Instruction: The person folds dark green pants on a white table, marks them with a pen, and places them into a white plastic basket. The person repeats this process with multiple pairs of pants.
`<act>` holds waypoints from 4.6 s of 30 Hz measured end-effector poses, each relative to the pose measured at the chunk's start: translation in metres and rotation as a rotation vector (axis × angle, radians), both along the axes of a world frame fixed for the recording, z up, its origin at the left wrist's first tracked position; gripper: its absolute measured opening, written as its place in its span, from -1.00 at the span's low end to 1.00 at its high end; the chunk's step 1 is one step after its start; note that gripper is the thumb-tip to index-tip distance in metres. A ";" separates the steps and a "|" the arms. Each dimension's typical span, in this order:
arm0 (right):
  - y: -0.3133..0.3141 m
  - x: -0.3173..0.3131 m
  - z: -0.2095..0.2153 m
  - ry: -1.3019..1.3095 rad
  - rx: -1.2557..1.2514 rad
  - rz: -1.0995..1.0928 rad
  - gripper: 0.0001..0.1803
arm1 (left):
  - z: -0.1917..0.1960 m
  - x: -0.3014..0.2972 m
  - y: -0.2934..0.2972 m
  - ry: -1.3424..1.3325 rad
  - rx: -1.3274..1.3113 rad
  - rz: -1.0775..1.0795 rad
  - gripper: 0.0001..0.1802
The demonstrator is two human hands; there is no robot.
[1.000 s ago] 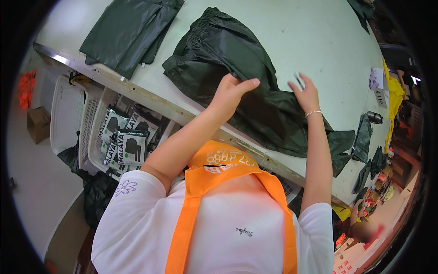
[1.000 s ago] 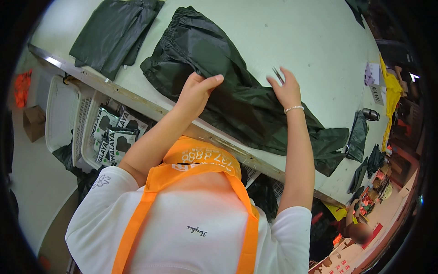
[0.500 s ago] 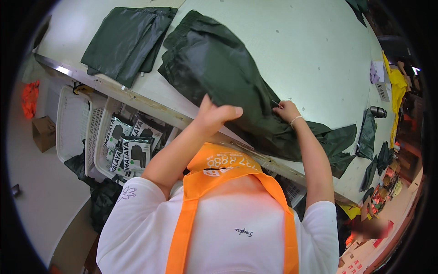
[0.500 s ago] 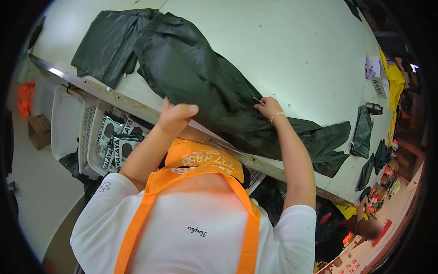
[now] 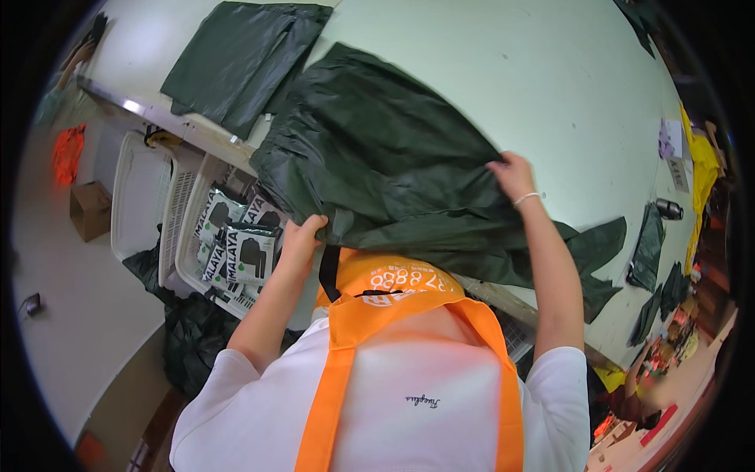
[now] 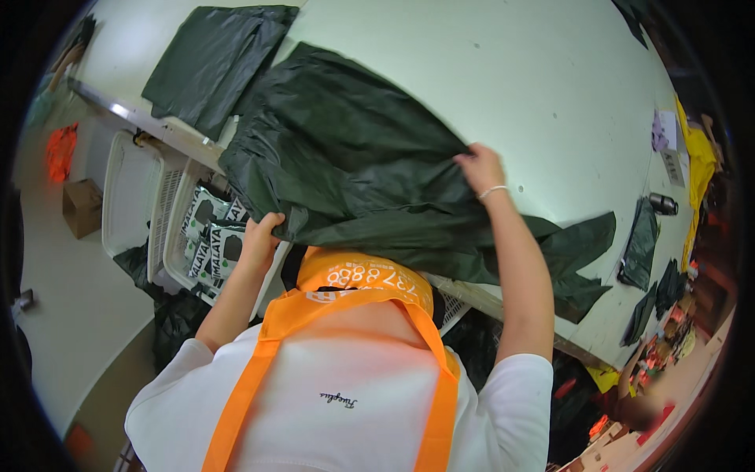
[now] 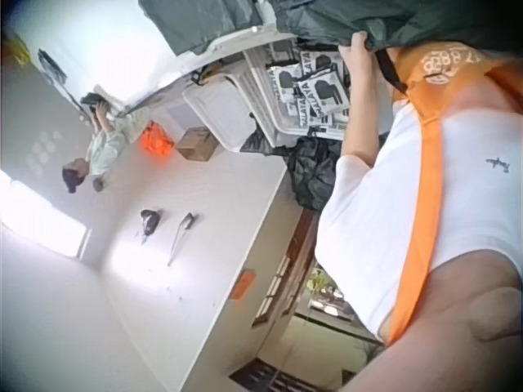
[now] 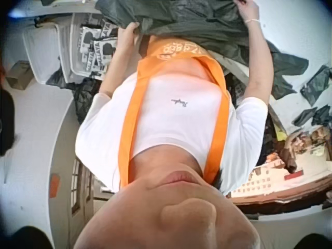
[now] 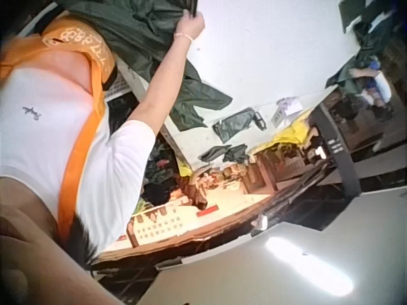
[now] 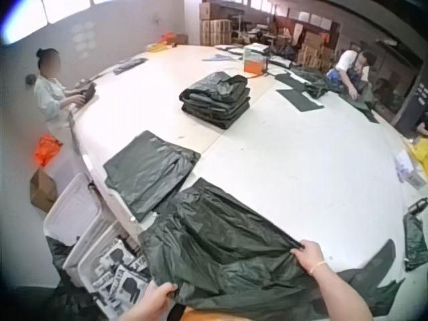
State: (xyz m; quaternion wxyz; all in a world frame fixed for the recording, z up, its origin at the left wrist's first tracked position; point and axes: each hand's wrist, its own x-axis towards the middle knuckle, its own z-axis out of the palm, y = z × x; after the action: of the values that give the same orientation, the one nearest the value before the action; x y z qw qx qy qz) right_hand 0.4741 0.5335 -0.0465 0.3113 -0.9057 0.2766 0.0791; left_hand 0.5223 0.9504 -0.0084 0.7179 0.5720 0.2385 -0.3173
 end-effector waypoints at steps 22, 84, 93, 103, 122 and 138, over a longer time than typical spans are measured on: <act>0.109 -0.112 0.098 -0.069 -0.268 0.381 -0.42 | -0.016 0.060 -0.149 -0.080 -0.464 -0.146 -0.83; 0.159 -0.003 0.136 -0.442 0.188 -0.200 -0.81 | 0.045 0.003 -0.139 -0.249 -0.326 -0.077 -0.71; 0.138 -0.011 0.124 -0.471 0.351 -0.362 -0.83 | 0.043 0.000 -0.140 -0.340 -0.258 -0.097 -0.70; 0.117 0.014 0.139 -0.583 0.211 -0.290 -0.76 | 0.052 -0.005 -0.138 -0.120 -0.389 -0.018 -0.74; 0.130 -0.029 0.136 -0.581 -0.070 0.092 -0.77 | 0.057 0.007 -0.136 0.066 -0.558 -0.029 -0.77; 0.119 -0.021 0.127 -0.587 0.013 0.016 -0.79 | 0.058 0.007 -0.136 0.042 -0.558 0.020 -0.73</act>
State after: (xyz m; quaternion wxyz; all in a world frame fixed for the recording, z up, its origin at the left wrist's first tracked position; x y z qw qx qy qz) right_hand 0.4529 0.6529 0.0806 0.3830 -0.8901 0.1671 -0.1820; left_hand 0.5297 0.8148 0.0501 0.8456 0.3430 0.1625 -0.3753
